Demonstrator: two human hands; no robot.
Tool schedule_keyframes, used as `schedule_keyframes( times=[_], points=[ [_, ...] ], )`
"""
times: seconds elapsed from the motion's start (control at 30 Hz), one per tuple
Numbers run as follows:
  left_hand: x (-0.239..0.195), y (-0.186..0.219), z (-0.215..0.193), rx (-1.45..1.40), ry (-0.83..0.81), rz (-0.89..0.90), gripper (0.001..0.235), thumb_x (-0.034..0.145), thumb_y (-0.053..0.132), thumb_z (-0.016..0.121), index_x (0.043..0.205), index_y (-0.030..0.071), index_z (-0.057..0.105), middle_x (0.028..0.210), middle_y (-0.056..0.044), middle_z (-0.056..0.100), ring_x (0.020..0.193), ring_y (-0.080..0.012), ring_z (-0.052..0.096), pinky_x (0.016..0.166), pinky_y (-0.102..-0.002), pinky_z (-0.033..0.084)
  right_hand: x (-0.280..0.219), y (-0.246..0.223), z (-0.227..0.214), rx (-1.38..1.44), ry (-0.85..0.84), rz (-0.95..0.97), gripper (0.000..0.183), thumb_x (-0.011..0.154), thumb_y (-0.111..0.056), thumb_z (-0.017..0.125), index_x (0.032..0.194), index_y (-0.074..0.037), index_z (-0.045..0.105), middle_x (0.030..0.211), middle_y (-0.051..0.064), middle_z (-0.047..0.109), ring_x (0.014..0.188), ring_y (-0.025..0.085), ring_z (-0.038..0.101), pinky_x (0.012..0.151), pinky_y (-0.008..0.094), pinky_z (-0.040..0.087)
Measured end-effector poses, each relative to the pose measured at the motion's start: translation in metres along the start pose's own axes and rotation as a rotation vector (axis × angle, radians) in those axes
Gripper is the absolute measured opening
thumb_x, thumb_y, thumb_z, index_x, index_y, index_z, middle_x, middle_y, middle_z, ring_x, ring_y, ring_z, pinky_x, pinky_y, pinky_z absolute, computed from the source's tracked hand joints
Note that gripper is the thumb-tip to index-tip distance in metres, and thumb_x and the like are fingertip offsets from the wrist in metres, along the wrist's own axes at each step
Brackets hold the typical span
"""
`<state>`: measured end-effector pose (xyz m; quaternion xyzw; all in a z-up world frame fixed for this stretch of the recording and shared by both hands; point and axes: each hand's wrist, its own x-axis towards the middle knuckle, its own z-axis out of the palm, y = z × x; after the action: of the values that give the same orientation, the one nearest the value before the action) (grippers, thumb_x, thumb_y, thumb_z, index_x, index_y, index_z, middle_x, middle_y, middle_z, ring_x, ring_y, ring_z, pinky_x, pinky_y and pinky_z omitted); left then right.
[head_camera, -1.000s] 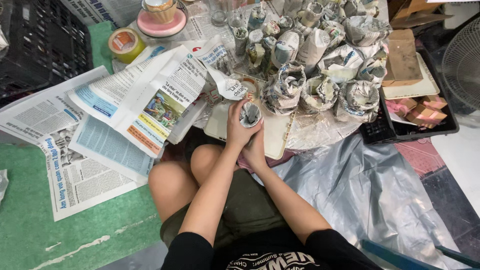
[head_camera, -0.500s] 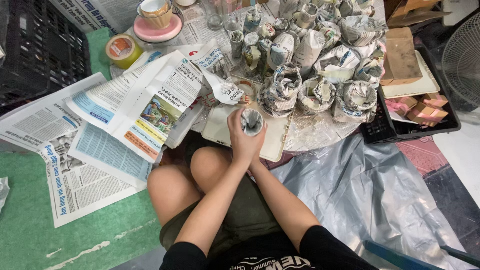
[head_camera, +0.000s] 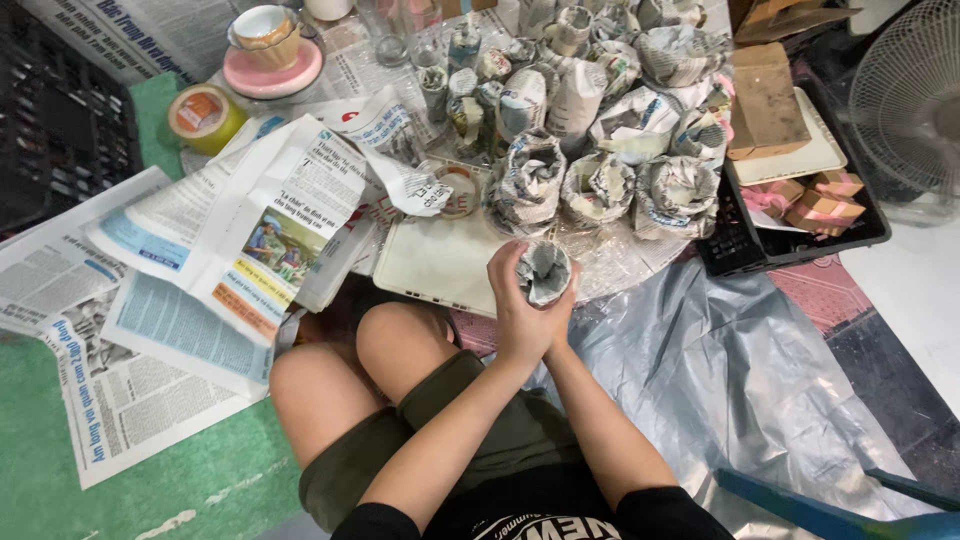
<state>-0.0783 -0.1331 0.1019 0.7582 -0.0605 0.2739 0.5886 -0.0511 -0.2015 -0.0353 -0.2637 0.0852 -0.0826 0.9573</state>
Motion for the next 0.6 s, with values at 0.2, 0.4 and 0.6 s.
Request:
schedule_keyframes(
  times=[0.2,0.4,0.6],
  points=[
    [0.005,0.002,0.009,0.02,-0.232,0.051,0.08,0.076,0.015,0.088,0.146,0.009,0.05,0.146,-0.02,0.045,0.134,-0.0418,0.053,0.111,-0.047,0.049,0.006,-0.034,-0.028,-1.251,-0.037,-0.469,0.044,0.097,-0.012,0.066,0.138,-0.005,0.055,0.137,0.013,0.054,0.131,0.027,0.055,0.114,0.038,0.044],
    [0.02,0.019,0.018,0.051,-0.39,0.145,0.078,0.077,0.02,0.088,0.147,0.014,0.054,0.151,-0.016,0.047,0.138,-0.04,0.054,0.115,-0.047,0.048,0.006,-0.053,-0.03,-1.135,0.006,-0.523,0.091,0.088,-0.017,0.075,0.155,-0.006,0.014,0.143,0.016,0.049,0.131,0.027,0.053,0.112,0.039,0.04],
    [0.051,0.036,0.032,0.088,-0.487,0.262,0.064,0.096,0.034,0.07,0.151,0.01,0.049,0.157,-0.019,0.042,0.144,-0.0408,0.044,0.12,-0.054,0.036,0.024,-0.103,0.003,-1.219,0.018,-0.636,0.074,0.089,-0.017,0.077,0.148,-0.005,0.033,0.133,0.014,0.055,0.122,0.023,0.058,0.102,0.037,0.05]
  ],
)
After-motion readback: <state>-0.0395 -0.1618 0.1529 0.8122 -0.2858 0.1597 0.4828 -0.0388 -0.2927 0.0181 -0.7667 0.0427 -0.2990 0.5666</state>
